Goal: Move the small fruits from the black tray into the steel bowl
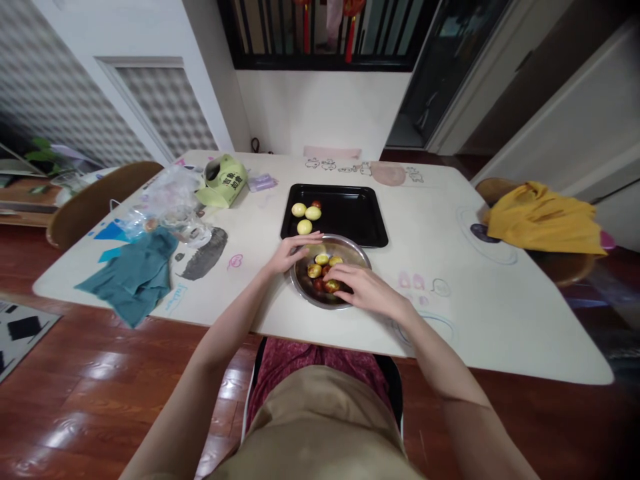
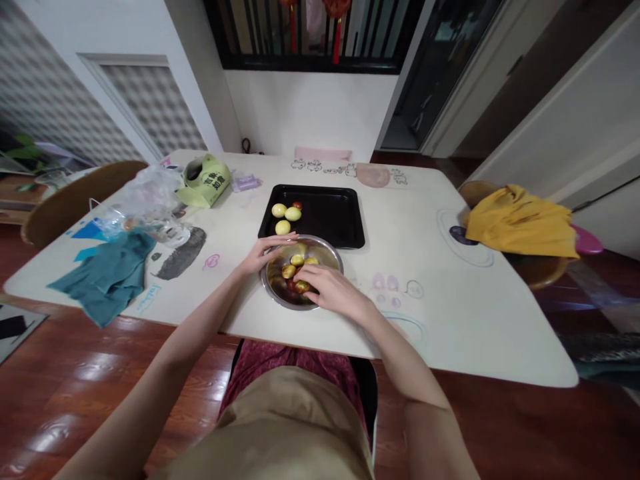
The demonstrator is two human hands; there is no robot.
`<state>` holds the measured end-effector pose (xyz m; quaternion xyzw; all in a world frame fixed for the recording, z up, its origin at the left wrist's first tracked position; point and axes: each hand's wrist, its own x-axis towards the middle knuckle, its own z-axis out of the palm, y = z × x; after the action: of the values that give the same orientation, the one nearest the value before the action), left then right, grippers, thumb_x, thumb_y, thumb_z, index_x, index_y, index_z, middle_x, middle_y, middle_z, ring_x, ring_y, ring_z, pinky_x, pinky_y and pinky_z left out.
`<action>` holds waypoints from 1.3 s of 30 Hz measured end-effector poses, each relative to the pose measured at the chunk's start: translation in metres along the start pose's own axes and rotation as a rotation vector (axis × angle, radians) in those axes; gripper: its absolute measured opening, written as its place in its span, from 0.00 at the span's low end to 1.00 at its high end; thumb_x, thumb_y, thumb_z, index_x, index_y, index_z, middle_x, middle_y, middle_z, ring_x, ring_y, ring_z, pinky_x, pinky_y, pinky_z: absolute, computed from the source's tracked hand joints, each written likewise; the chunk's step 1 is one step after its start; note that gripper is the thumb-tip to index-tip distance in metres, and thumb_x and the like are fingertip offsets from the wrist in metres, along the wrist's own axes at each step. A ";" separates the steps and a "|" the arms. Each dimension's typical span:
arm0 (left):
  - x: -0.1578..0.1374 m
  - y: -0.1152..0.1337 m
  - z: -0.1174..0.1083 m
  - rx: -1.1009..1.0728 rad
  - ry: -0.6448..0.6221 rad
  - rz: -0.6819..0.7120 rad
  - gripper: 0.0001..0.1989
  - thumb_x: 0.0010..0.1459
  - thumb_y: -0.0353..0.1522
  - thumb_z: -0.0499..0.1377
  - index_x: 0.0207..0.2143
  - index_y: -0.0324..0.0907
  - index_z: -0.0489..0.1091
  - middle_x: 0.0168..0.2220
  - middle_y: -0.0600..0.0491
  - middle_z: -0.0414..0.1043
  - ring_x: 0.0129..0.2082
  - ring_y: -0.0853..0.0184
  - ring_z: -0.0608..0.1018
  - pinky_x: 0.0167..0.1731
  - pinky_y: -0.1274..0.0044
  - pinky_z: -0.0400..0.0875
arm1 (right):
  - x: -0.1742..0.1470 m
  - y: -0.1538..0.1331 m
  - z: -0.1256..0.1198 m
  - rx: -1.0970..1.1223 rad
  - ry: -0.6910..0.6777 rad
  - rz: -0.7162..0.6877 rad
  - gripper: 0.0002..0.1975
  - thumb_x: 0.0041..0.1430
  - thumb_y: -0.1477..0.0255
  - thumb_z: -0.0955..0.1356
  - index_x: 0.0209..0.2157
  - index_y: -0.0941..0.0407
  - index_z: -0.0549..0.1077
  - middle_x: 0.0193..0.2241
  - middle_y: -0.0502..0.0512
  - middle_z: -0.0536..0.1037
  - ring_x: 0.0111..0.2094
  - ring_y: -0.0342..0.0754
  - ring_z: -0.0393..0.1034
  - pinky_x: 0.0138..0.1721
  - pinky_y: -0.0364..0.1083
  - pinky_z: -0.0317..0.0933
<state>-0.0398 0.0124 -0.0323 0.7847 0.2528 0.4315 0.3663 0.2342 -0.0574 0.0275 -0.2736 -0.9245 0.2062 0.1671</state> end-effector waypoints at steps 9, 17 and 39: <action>0.000 0.000 0.000 0.013 0.005 -0.003 0.19 0.70 0.41 0.59 0.58 0.45 0.79 0.65 0.42 0.72 0.70 0.48 0.70 0.71 0.52 0.61 | 0.002 0.006 0.011 0.027 -0.003 -0.032 0.18 0.62 0.79 0.75 0.52 0.53 0.81 0.52 0.59 0.83 0.52 0.55 0.80 0.57 0.55 0.72; 0.000 0.001 -0.001 0.025 0.006 -0.018 0.19 0.71 0.40 0.59 0.58 0.44 0.79 0.66 0.42 0.72 0.70 0.49 0.70 0.71 0.53 0.61 | -0.003 0.004 0.010 0.009 0.024 -0.033 0.13 0.64 0.77 0.75 0.49 0.55 0.82 0.49 0.59 0.85 0.53 0.56 0.79 0.59 0.55 0.71; -0.001 0.000 0.000 0.008 0.026 -0.017 0.19 0.70 0.41 0.60 0.57 0.45 0.79 0.65 0.42 0.73 0.68 0.49 0.73 0.71 0.52 0.62 | -0.032 -0.006 0.043 -0.094 0.194 -0.054 0.17 0.74 0.70 0.67 0.59 0.53 0.79 0.56 0.61 0.82 0.57 0.56 0.78 0.62 0.60 0.72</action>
<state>-0.0403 0.0120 -0.0324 0.7784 0.2657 0.4374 0.3634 0.2393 -0.0930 -0.0132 -0.2748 -0.9197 0.1308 0.2482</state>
